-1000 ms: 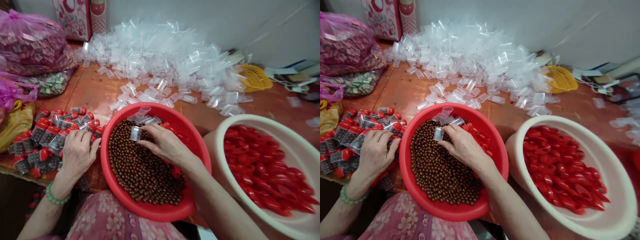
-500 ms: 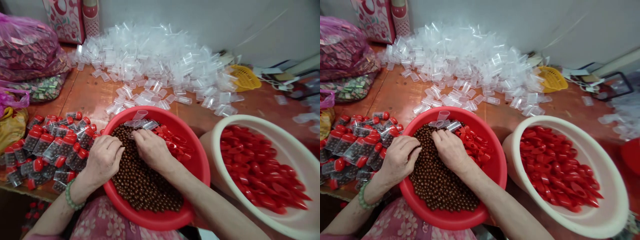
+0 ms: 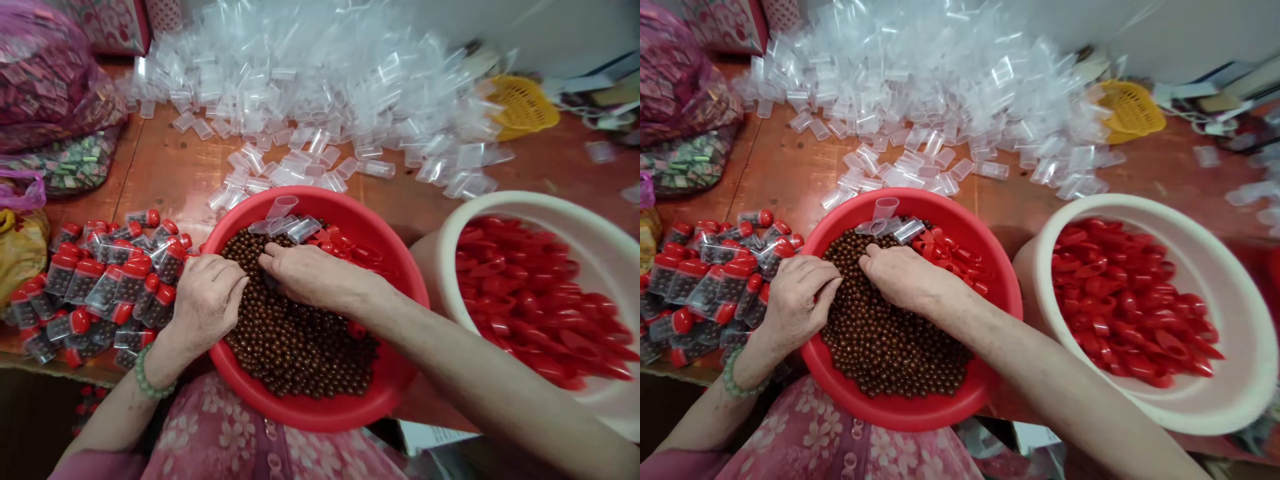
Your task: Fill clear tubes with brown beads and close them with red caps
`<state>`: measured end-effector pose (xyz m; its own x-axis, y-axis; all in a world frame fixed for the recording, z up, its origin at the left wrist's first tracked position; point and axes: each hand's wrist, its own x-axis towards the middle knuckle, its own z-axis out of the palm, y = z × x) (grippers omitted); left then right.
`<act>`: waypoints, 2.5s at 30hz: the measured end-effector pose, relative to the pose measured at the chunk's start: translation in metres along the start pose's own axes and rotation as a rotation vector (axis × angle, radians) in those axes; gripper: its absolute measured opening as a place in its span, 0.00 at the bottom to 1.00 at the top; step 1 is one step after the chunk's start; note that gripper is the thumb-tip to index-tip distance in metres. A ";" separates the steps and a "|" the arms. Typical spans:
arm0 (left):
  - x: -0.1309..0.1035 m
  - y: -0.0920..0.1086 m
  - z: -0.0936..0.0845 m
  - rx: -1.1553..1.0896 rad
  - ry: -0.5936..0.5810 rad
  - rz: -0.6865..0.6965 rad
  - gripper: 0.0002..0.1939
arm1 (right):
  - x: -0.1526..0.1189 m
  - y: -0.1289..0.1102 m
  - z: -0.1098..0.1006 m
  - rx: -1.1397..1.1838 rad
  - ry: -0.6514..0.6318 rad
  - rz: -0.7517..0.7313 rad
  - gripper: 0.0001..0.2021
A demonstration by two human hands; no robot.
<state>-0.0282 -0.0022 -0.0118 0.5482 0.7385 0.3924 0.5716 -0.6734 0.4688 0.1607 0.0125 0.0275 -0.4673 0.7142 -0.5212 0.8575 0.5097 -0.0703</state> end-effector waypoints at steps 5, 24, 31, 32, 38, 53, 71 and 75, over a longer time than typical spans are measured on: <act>0.001 0.000 0.000 0.021 -0.013 -0.002 0.07 | 0.008 -0.027 0.019 -0.023 -0.021 -0.012 0.16; -0.005 0.009 -0.016 -0.363 -0.156 -0.204 0.23 | -0.010 0.000 0.047 1.092 0.420 -0.277 0.19; 0.008 0.012 -0.015 -0.825 -0.570 -0.346 0.27 | -0.037 -0.004 0.035 1.073 0.559 -0.326 0.18; 0.011 0.013 -0.013 -0.853 -0.593 -0.362 0.23 | -0.041 -0.004 0.036 1.032 0.581 -0.305 0.20; 0.016 0.017 -0.007 -0.891 -0.622 -0.428 0.13 | -0.049 -0.003 0.039 0.884 0.708 -0.256 0.20; 0.020 0.021 -0.002 -0.920 -0.423 -0.491 0.12 | -0.064 0.000 0.044 0.918 0.858 -0.058 0.06; 0.027 0.019 -0.013 -0.930 -0.422 -0.390 0.10 | -0.071 0.030 0.054 0.380 0.409 0.383 0.05; 0.024 0.019 -0.006 -0.926 -0.409 -0.428 0.09 | -0.055 0.014 0.053 0.176 0.264 0.526 0.11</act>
<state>-0.0083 0.0028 0.0114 0.6722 0.7237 -0.1563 0.1773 0.0476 0.9830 0.2100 -0.0448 0.0095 0.0096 0.9548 -0.2972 0.9998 -0.0138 -0.0121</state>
